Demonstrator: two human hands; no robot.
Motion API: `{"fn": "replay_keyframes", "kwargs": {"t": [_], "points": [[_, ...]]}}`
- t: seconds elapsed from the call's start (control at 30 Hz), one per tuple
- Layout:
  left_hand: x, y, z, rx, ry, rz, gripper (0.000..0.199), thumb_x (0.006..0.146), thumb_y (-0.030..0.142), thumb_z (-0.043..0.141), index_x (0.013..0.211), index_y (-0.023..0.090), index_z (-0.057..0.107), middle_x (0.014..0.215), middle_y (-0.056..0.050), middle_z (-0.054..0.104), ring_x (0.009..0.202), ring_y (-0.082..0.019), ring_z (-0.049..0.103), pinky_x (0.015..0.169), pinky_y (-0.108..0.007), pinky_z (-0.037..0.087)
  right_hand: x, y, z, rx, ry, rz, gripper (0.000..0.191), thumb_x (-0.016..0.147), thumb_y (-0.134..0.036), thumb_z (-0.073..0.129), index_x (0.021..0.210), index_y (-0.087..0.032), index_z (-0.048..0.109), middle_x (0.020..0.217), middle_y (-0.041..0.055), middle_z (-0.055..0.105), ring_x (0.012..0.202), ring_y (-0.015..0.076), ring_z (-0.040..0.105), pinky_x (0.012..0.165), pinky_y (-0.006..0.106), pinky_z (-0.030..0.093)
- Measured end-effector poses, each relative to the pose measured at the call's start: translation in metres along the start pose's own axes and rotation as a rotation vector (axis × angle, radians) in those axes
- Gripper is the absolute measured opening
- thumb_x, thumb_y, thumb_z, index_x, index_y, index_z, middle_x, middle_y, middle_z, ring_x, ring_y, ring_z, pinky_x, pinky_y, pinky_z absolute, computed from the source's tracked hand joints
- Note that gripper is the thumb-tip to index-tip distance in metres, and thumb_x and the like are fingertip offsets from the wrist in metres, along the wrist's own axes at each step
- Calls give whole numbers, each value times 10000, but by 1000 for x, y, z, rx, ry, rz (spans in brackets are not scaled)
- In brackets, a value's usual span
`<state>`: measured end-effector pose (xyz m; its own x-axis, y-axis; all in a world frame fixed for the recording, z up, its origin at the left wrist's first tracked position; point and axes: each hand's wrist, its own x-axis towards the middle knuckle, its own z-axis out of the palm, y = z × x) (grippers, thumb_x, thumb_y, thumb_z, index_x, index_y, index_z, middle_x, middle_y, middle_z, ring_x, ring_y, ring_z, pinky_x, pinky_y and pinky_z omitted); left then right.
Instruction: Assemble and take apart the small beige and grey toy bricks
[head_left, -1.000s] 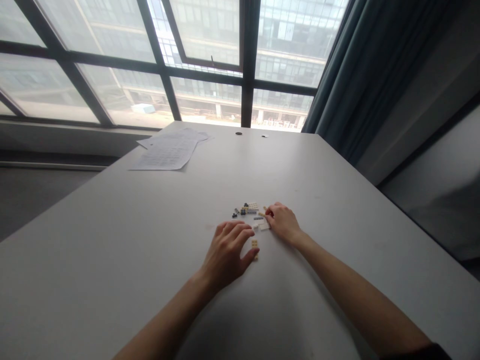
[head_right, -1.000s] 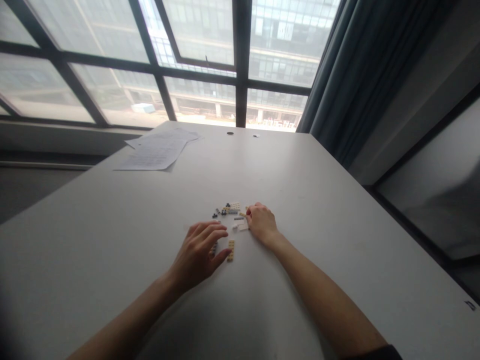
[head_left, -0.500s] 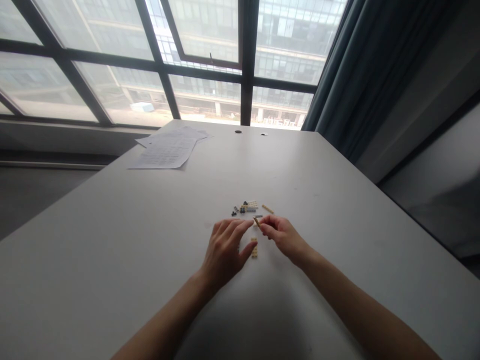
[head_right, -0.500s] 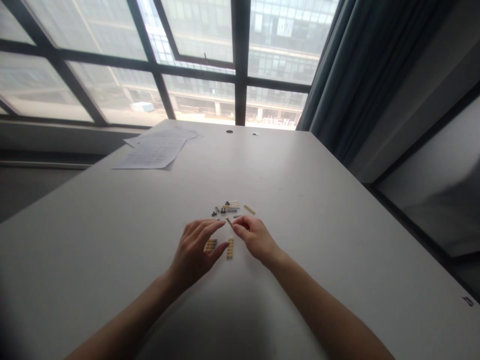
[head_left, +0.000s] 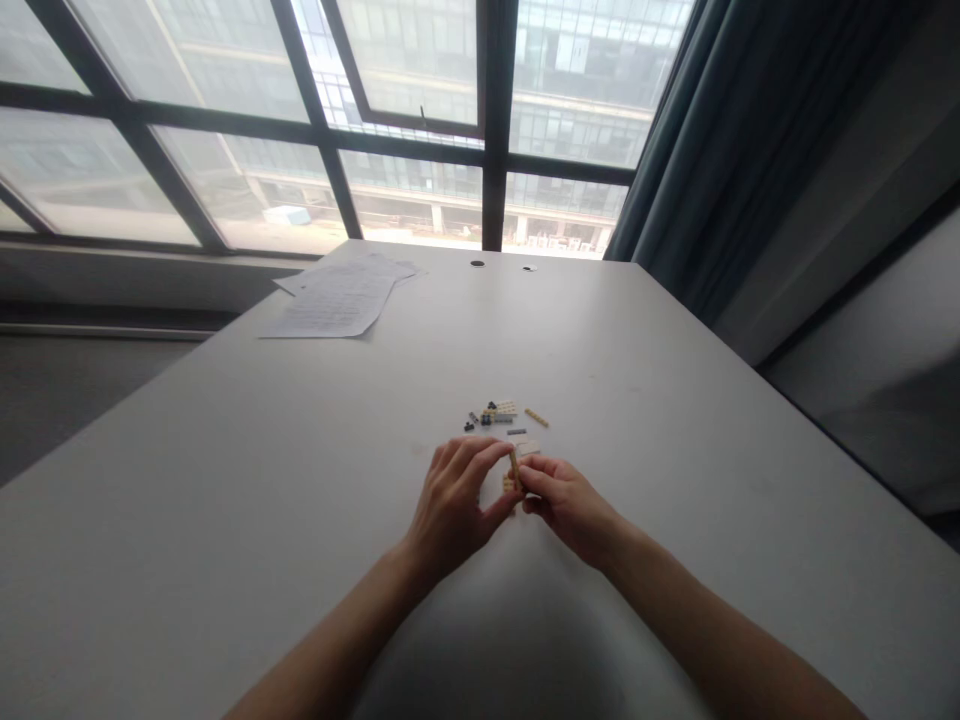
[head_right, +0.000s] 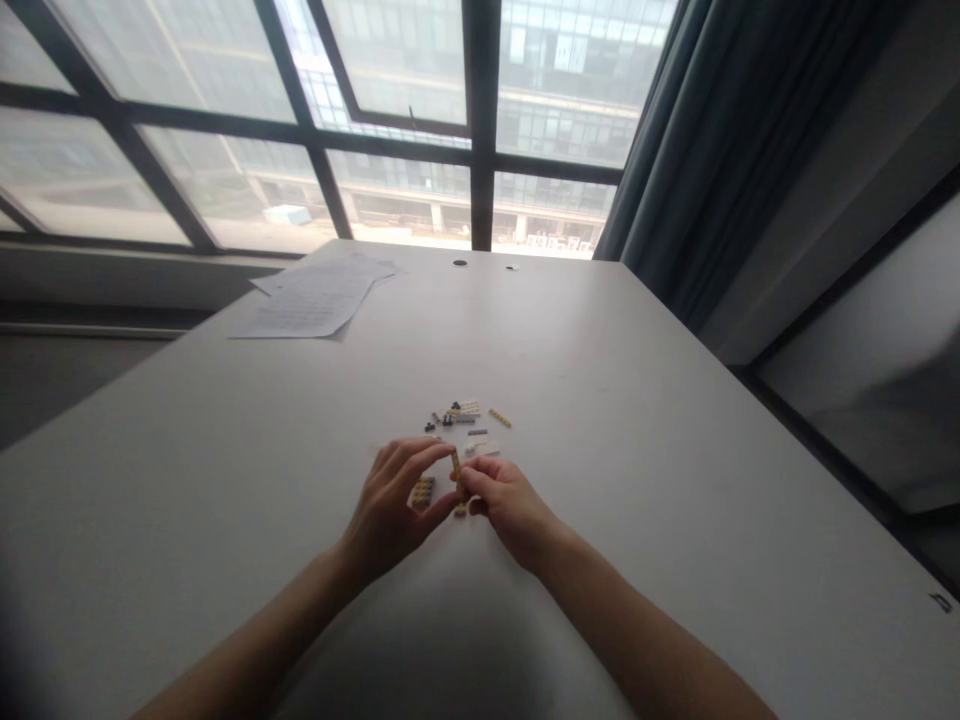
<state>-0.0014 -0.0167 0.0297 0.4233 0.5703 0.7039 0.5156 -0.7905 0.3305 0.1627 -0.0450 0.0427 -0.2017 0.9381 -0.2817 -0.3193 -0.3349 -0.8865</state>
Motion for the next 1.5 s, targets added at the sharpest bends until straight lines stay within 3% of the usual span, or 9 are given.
{"fn": "replay_keyframes", "kwargs": {"t": [0.27,0.6,1.03,1.5], "points": [[1,0,-2,4,37,30,379,780,245,681,1126,191,538,1045,-89,634,970,-235,563,843,-373,442,1,5,-3,7,-4,-10,199,748,-350,700,775,-158,659,738,-1,589,611,85,467,605,226,320],[2,0,-2,-22,59,45,398,768,261,705,1126,199,540,1030,-85,634,974,-232,558,847,-377,449,3,1,-7,111,-138,13,180,724,-314,723,748,-136,707,797,32,622,685,106,513,639,229,389],[2,0,-1,-144,85,80,485,723,299,753,1149,202,542,1018,-84,631,960,-230,556,852,-384,474,3,4,-12,223,-287,8,191,786,-295,689,783,-103,696,760,29,579,685,107,496,670,244,373],[2,0,-1,-125,77,59,430,748,256,722,1138,199,549,1013,-82,634,960,-226,564,850,-373,475,3,4,-12,200,-266,-2,211,774,-329,705,782,-119,684,768,23,562,689,110,475,673,243,372]]}}
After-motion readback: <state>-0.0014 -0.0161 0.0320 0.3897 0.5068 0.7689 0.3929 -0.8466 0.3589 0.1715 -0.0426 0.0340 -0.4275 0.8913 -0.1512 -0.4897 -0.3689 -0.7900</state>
